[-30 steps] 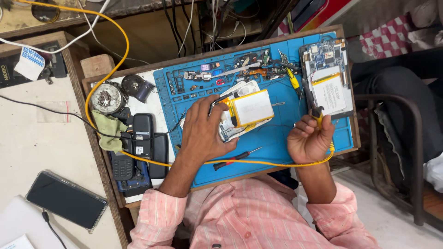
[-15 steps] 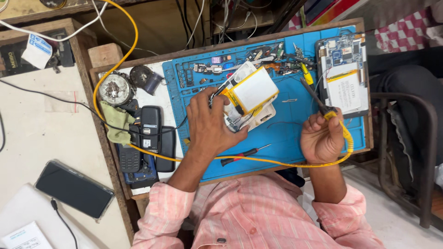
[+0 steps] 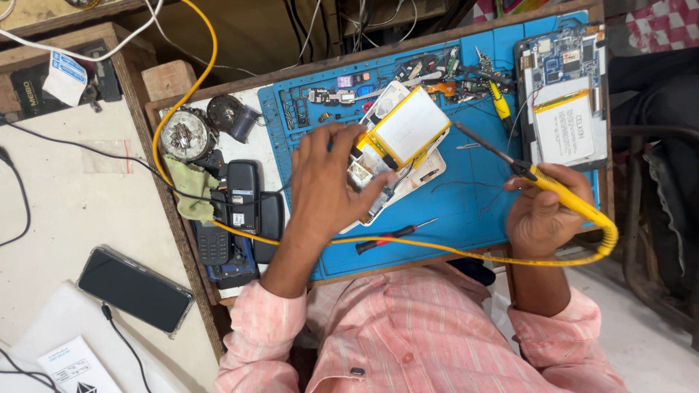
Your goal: The person is repairing a mobile phone. They connect a ribbon cable to the motherboard, place the battery inside the phone casing, and use a soldering iron to work on the battery connector.
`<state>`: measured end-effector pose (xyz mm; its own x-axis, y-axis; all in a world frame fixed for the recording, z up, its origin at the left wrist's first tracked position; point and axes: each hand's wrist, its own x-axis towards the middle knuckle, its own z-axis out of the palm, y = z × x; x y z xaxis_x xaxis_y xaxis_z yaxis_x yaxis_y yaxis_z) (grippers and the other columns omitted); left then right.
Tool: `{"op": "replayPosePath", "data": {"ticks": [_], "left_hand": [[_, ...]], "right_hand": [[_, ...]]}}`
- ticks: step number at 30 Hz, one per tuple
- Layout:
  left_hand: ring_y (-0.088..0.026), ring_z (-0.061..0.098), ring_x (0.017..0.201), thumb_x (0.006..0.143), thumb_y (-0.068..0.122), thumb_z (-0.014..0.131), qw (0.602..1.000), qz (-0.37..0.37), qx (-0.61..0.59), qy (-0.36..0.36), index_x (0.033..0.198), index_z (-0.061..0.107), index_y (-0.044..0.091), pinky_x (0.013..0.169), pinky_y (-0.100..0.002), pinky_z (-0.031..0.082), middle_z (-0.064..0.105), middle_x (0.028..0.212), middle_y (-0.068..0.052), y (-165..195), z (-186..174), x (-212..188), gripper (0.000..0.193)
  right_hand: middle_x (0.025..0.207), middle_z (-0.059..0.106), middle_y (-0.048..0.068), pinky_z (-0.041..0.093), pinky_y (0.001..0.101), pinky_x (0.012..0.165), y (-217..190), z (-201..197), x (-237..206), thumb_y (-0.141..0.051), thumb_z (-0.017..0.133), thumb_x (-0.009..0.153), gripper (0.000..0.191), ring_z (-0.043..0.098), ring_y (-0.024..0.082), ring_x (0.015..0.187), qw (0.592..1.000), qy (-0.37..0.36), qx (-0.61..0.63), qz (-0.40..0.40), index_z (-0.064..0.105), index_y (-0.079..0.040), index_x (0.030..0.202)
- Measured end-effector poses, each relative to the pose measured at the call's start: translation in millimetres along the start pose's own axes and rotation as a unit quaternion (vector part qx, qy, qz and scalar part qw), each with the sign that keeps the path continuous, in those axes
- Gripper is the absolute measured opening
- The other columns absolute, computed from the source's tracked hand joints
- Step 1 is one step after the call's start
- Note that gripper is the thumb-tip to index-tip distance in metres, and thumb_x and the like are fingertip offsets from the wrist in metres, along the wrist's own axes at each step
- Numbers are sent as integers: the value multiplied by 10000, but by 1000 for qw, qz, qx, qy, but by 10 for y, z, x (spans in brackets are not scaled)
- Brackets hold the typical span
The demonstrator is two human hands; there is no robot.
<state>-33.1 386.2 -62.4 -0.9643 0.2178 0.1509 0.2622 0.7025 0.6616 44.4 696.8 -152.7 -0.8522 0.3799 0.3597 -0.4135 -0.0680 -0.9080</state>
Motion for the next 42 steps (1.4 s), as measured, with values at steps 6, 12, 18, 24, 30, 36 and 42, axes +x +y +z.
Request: {"op": "replayPosePath", "data": {"ticks": [6,12,18,24,30,36,42], "left_hand": [[-316,557,1113,845,340,841,999,21,28,-24,1253,712,103,923,-456,415,611,1203,-84,-36,31,123,489],[-289,537,1113,752,358,904,999,42,-4,5,1221,729,120,934,-429,413,581,1228,-82,-117,237,181,554],[-252,525,1068,740,368,918,999,33,-18,15,1250,724,100,928,-416,410,570,1209,-71,-220,328,177,608],[-231,517,1029,735,372,924,999,32,-18,16,1255,736,81,915,-399,411,579,1154,-39,-278,334,161,626],[-214,524,993,722,381,939,999,22,-35,17,1201,745,63,894,-393,409,572,1093,-38,-310,358,179,606],[-214,524,994,687,376,940,999,8,-40,26,1161,753,58,892,-397,399,569,1073,-39,-317,387,187,601],[-209,511,975,726,393,928,998,44,-2,35,1155,758,75,865,-403,373,570,1054,-20,-323,395,146,561]], "right_hand": [[950,657,179,565,302,676,-119,29,20,-349,731,1023,433,677,218,744,996,-44,-46,-60,603,31,1188],[848,625,136,533,300,599,-195,169,-18,-315,714,1001,369,658,242,694,985,-112,-93,-91,628,43,1020],[818,646,105,560,322,629,-371,374,-9,-306,670,1024,339,684,252,707,950,-216,-191,-117,621,28,1001],[881,668,131,561,324,662,-446,517,56,-165,672,985,197,692,291,799,925,-298,-217,-93,614,20,1019],[870,657,120,556,323,648,-415,543,60,-173,670,968,195,690,290,787,919,-306,-229,-100,612,7,1020],[865,653,116,561,318,660,-399,546,35,-215,676,994,219,698,282,803,913,-312,-245,-98,608,-8,1021],[837,650,113,550,316,655,-383,553,29,-231,682,990,231,694,275,786,915,-307,-241,-100,613,-13,1022]]}}
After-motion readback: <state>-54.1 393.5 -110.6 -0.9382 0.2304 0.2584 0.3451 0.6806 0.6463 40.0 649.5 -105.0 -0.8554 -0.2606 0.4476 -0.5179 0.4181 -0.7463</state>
